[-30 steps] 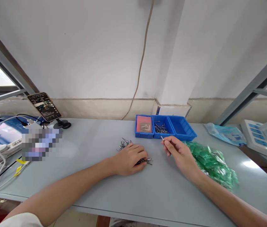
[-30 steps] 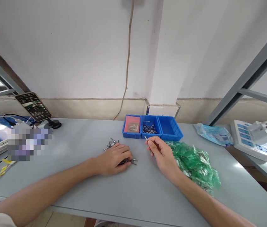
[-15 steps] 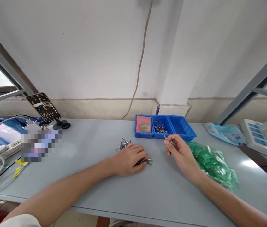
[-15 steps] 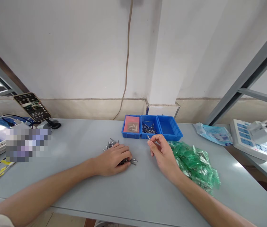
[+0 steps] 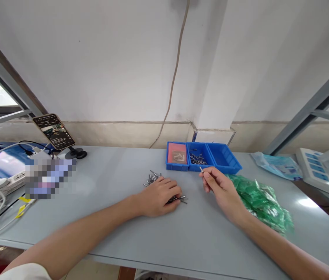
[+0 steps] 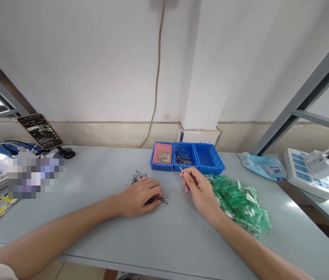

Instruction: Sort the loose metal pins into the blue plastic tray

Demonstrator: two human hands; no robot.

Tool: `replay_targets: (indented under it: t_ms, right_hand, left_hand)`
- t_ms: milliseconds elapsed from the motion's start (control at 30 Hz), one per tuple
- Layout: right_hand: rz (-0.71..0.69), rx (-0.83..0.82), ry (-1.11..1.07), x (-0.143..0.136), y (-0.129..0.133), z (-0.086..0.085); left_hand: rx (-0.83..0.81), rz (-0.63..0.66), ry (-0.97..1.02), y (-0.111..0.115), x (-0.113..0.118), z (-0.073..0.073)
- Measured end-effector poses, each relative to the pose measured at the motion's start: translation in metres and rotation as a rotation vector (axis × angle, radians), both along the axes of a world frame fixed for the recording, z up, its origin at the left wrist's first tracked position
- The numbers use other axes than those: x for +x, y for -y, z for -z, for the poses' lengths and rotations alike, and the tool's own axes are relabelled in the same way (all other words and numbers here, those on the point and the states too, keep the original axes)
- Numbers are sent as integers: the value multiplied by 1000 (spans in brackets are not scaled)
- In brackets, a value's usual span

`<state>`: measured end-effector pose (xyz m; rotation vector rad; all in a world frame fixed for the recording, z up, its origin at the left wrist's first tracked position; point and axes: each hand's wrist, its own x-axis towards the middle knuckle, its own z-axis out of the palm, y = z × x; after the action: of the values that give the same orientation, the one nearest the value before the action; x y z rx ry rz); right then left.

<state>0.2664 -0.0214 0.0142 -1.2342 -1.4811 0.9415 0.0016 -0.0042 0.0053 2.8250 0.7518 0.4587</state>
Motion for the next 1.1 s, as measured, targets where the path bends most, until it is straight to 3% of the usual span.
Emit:
replay_targets:
  t_ms: [400,1100]
  right_hand:
    - [22,-1,-111,-2,-3,6]
    - [47,19,-90,-4,0,0]
  left_hand:
    - [-8,-5,-1,1,0,-1]
    - [12,4,-3,-1,-1,0]
